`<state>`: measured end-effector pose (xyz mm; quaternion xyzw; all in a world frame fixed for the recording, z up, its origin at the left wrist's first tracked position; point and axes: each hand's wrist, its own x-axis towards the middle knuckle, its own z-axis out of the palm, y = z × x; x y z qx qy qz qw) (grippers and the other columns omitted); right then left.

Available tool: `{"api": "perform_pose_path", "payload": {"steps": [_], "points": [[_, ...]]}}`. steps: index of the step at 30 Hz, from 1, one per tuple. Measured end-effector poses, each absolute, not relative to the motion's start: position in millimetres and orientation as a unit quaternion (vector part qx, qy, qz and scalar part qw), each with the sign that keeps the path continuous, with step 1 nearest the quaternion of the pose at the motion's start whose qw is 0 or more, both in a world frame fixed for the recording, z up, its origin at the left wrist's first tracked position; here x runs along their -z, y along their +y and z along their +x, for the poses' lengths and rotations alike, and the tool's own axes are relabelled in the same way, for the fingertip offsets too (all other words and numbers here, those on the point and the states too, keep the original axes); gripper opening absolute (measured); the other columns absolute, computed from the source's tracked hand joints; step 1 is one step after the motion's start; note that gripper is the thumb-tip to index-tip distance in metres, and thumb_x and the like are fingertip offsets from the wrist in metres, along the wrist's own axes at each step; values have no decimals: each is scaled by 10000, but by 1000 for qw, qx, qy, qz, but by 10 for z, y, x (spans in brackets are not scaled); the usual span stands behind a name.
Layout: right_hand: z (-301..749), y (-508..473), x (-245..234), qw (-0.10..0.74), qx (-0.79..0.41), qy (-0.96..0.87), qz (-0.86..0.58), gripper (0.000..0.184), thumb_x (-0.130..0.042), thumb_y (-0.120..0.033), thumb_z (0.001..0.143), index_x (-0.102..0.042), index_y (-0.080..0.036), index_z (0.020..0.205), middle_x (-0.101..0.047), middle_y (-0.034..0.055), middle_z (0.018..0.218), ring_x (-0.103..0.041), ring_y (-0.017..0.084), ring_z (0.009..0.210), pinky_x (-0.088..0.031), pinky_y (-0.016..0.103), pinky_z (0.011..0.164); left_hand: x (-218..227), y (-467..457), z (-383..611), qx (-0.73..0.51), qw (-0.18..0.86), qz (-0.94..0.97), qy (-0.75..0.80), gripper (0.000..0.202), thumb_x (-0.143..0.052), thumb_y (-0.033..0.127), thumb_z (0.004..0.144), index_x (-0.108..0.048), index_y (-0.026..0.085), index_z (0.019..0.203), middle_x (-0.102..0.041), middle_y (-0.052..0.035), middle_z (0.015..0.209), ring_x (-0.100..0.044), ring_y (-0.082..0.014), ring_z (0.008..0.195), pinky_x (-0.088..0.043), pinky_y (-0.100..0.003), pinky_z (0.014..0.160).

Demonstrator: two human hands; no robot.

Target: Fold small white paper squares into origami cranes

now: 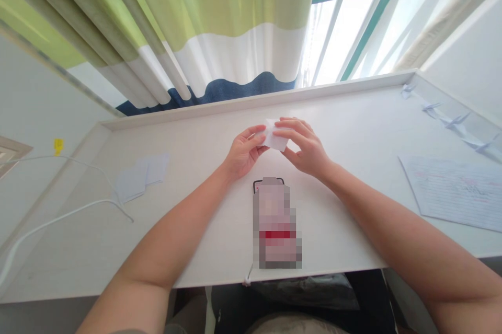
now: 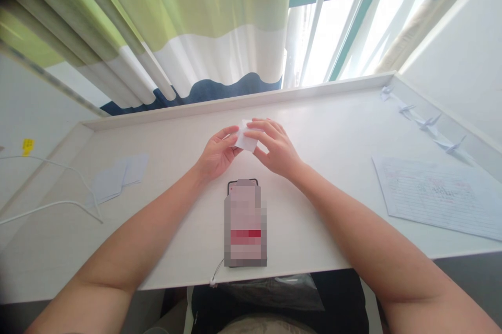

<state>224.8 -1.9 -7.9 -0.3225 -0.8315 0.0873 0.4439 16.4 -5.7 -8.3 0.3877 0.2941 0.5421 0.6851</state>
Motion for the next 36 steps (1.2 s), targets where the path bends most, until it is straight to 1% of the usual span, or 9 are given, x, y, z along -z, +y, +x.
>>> {"api": "perform_pose_path", "payload": {"steps": [7,10,13,17,20,24,28,33,36], "points": [[2276,-29,62,438,-91,-826,-344,387,-636,-242,937,-706,-370,1295,-696,42,1455,-574,348,1457,-329,661,1287,113,-32,140,-549,673,388,308,373,-935,258,776,-723,247,1083,-795,-21,1095,-753,-184,1015,-587,-373,989],[2279,-66,25,451,-128,-830,-302,416,-611,-278,923,-691,-338,1327,-678,64,1472,-567,349,1459,-385,648,1256,101,-33,135,-550,674,389,304,364,-933,275,783,-721,255,1078,-796,-13,1082,-752,-190,1021,-588,-371,972],[2259,-71,9,485,-175,-798,-313,304,-577,-321,990,-721,-305,1257,-712,88,1401,-620,319,1392,-489,597,1182,85,-51,154,-550,680,384,298,365,-955,298,762,-716,246,1034,-799,-3,1020,-751,-174,942,-597,-339,898],[2215,-33,49,511,-183,-768,-340,188,-658,-344,1000,-758,-279,1145,-765,96,1281,-712,290,1244,-564,556,1102,80,-80,195,-546,683,391,286,408,-984,310,731,-697,230,1010,-801,3,951,-738,-142,844,-593,-301,853],[2199,-26,79,515,-193,-768,-329,185,-684,-339,996,-763,-274,1149,-765,99,1321,-709,293,1282,-558,566,1122,84,-85,208,-546,684,394,280,418,-985,313,734,-693,233,1022,-803,4,967,-738,-142,849,-593,-310,869],[2187,-50,82,515,-239,-746,-347,207,-675,-370,1008,-755,-283,1178,-710,89,1462,-614,314,1441,-481,615,1214,85,-84,204,-541,683,399,286,400,-971,319,755,-693,234,1029,-800,-7,1025,-741,-162,890,-591,-346,901],[2183,-44,86,525,-310,-707,-357,250,-659,-428,1017,-737,-291,1211,-720,84,1430,-627,296,1413,-460,604,1233,87,-84,197,-537,675,409,298,364,-951,318,772,-706,235,1028,-795,-16,1034,-733,-168,905,-580,-349,899],[2248,29,75,533,-338,-684,-367,332,-741,-435,955,-741,-317,1265,-707,76,1326,-661,278,1283,-576,518,1084,83,-66,169,-532,671,420,301,348,-946,320,759,-713,229,1000,-780,-17,994,-720,-165,877,-575,-326,849],[2285,64,63,511,-438,-655,-342,471,-816,-469,890,-729,-304,1323,-727,77,1234,-715,231,1035,-626,431,884,69,-65,158,-524,675,424,299,363,-964,330,736,-689,226,948,-763,1,944,-708,-148,832,-565,-302,807]]}}
